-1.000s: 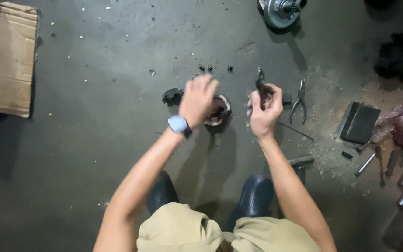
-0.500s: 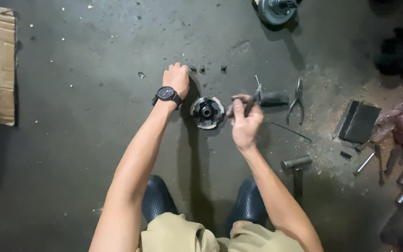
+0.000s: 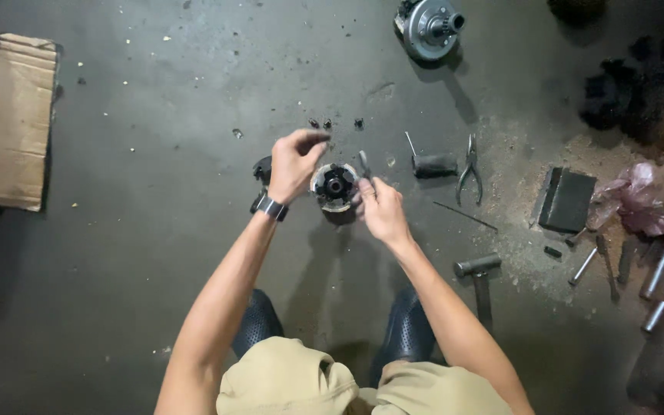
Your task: Assembling and repairing motorcycle clutch or engine parts on a floor using hand tools.
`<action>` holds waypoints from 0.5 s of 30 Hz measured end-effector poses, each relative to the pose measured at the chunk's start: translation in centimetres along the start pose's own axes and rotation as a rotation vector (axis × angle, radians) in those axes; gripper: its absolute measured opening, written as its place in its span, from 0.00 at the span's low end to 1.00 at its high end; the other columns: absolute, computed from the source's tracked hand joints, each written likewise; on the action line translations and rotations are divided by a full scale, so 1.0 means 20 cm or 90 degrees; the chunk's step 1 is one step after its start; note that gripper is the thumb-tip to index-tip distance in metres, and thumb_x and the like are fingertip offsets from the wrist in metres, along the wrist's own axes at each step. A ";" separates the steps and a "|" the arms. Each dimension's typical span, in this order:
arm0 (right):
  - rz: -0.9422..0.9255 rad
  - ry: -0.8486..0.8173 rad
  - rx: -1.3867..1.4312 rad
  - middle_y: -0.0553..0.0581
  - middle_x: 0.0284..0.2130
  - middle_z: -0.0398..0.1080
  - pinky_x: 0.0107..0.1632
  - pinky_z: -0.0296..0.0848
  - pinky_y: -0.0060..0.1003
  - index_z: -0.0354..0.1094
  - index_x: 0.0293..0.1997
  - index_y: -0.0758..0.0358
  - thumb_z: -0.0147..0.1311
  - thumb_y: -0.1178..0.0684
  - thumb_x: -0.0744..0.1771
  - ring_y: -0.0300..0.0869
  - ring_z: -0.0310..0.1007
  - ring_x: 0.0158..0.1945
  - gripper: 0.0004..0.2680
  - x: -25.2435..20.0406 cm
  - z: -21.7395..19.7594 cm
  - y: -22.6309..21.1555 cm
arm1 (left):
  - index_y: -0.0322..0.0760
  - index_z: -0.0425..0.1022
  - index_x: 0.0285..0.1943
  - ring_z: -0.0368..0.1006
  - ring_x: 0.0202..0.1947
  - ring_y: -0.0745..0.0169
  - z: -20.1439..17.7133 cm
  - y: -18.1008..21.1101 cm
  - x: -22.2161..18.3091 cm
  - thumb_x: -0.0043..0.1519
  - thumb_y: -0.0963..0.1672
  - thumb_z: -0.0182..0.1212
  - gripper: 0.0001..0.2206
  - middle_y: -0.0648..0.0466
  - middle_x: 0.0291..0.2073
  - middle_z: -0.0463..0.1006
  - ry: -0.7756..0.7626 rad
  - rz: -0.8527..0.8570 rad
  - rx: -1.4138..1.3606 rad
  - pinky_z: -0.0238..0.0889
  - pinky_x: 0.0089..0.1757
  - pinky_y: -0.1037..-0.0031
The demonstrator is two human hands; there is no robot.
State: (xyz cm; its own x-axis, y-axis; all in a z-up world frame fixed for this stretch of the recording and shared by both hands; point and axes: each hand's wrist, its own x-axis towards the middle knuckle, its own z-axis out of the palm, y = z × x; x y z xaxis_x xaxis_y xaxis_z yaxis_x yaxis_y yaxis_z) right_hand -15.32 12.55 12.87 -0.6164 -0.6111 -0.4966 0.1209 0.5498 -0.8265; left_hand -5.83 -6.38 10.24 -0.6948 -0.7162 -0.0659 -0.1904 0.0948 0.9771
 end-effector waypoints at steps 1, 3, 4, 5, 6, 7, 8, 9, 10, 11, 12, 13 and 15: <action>-0.077 0.008 -0.049 0.56 0.27 0.75 0.33 0.74 0.37 0.71 0.42 0.67 0.46 0.47 0.72 0.39 0.75 0.28 0.13 0.00 0.01 0.02 | 0.30 0.83 0.47 0.81 0.37 0.65 -0.01 0.04 -0.05 0.60 0.40 0.64 0.09 0.49 0.37 0.86 -0.002 -0.024 -0.039 0.73 0.41 0.77; -0.233 0.021 -0.148 0.62 0.29 0.77 0.38 0.73 0.41 0.72 0.39 0.70 0.47 0.47 0.72 0.44 0.78 0.34 0.14 0.00 0.03 0.04 | 0.30 0.84 0.48 0.79 0.37 0.72 -0.03 0.09 -0.13 0.61 0.40 0.65 0.09 0.51 0.37 0.86 -0.004 -0.072 -0.119 0.73 0.42 0.79; -0.211 0.009 -0.154 0.65 0.28 0.75 0.38 0.72 0.43 0.72 0.40 0.70 0.47 0.47 0.72 0.47 0.76 0.32 0.14 0.00 0.04 0.03 | 0.30 0.83 0.47 0.79 0.37 0.73 -0.03 0.11 -0.16 0.61 0.40 0.66 0.08 0.52 0.36 0.85 0.009 -0.078 -0.136 0.73 0.41 0.79; -0.188 -0.004 -0.160 0.67 0.27 0.73 0.37 0.72 0.45 0.71 0.41 0.71 0.47 0.47 0.71 0.51 0.74 0.29 0.14 -0.01 0.05 0.02 | 0.30 0.83 0.46 0.79 0.36 0.73 -0.01 0.11 -0.19 0.61 0.40 0.67 0.07 0.53 0.36 0.85 0.022 -0.083 -0.153 0.73 0.41 0.79; -0.165 -0.016 -0.165 0.70 0.25 0.71 0.37 0.71 0.46 0.70 0.41 0.71 0.46 0.46 0.71 0.54 0.72 0.27 0.14 -0.02 0.05 0.01 | 0.29 0.83 0.45 0.79 0.35 0.73 0.00 0.12 -0.21 0.61 0.40 0.68 0.07 0.54 0.35 0.85 0.035 -0.089 -0.169 0.73 0.41 0.79; -0.162 -0.027 -0.171 0.70 0.25 0.70 0.36 0.70 0.46 0.71 0.40 0.71 0.46 0.46 0.71 0.54 0.71 0.27 0.14 -0.03 0.06 -0.01 | 0.29 0.83 0.44 0.78 0.35 0.73 0.01 0.12 -0.23 0.61 0.39 0.68 0.06 0.54 0.34 0.85 0.042 -0.084 -0.163 0.72 0.40 0.79; -0.157 -0.035 -0.177 0.71 0.24 0.69 0.35 0.70 0.46 0.71 0.39 0.71 0.46 0.46 0.71 0.55 0.71 0.26 0.15 -0.04 0.06 -0.02 | 0.29 0.82 0.43 0.77 0.34 0.73 0.02 0.13 -0.26 0.61 0.39 0.68 0.06 0.54 0.34 0.84 0.047 -0.078 -0.159 0.72 0.40 0.79; -0.151 -0.043 -0.182 0.71 0.24 0.69 0.35 0.69 0.46 0.71 0.39 0.71 0.46 0.45 0.71 0.56 0.70 0.26 0.15 -0.05 0.06 -0.03 | 0.29 0.82 0.42 0.76 0.34 0.73 0.03 0.13 -0.27 0.60 0.39 0.69 0.05 0.53 0.33 0.84 0.051 -0.072 -0.154 0.71 0.39 0.79; -0.153 -0.041 -0.188 0.71 0.24 0.69 0.34 0.69 0.47 0.71 0.39 0.71 0.46 0.45 0.71 0.57 0.70 0.26 0.15 -0.06 0.06 -0.04 | 0.29 0.82 0.42 0.76 0.33 0.72 0.03 0.14 -0.29 0.60 0.39 0.69 0.05 0.53 0.34 0.83 0.058 -0.017 -0.106 0.71 0.39 0.79; -0.155 -0.039 -0.193 0.72 0.24 0.69 0.34 0.69 0.47 0.71 0.39 0.71 0.47 0.45 0.71 0.58 0.70 0.26 0.15 -0.07 0.06 -0.05 | 0.29 0.81 0.42 0.76 0.33 0.71 0.03 0.15 -0.30 0.60 0.38 0.69 0.05 0.53 0.34 0.82 0.064 0.038 -0.057 0.71 0.38 0.78; -0.157 -0.038 -0.199 0.72 0.24 0.68 0.34 0.68 0.47 0.71 0.39 0.71 0.47 0.45 0.71 0.59 0.70 0.26 0.15 -0.08 0.05 -0.05 | 0.29 0.81 0.42 0.76 0.33 0.69 0.04 0.16 -0.31 0.60 0.38 0.68 0.05 0.52 0.35 0.81 0.072 0.093 -0.009 0.70 0.38 0.78; -0.164 -0.034 -0.202 0.72 0.24 0.68 0.34 0.68 0.47 0.70 0.38 0.71 0.47 0.45 0.71 0.59 0.70 0.26 0.15 -0.08 0.05 -0.05 | 0.29 0.80 0.42 0.76 0.33 0.68 0.04 0.17 -0.31 0.59 0.38 0.68 0.05 0.52 0.35 0.80 0.074 0.114 0.012 0.71 0.38 0.77; -0.177 -0.026 -0.208 0.71 0.23 0.68 0.34 0.68 0.47 0.70 0.36 0.71 0.47 0.45 0.71 0.60 0.70 0.26 0.16 -0.10 0.05 -0.06 | 0.30 0.79 0.43 0.77 0.33 0.65 0.05 0.18 -0.33 0.59 0.38 0.68 0.06 0.51 0.36 0.79 0.081 0.157 0.056 0.71 0.38 0.76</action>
State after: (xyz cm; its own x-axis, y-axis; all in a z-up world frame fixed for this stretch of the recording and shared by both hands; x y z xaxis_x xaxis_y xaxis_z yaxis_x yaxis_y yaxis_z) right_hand -13.50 12.54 14.48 -0.5581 -0.7803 -0.2823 -0.3023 0.5080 -0.8065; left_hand -2.70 -0.59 13.91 -0.6362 -0.7444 0.2025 -0.0893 0.3318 0.9391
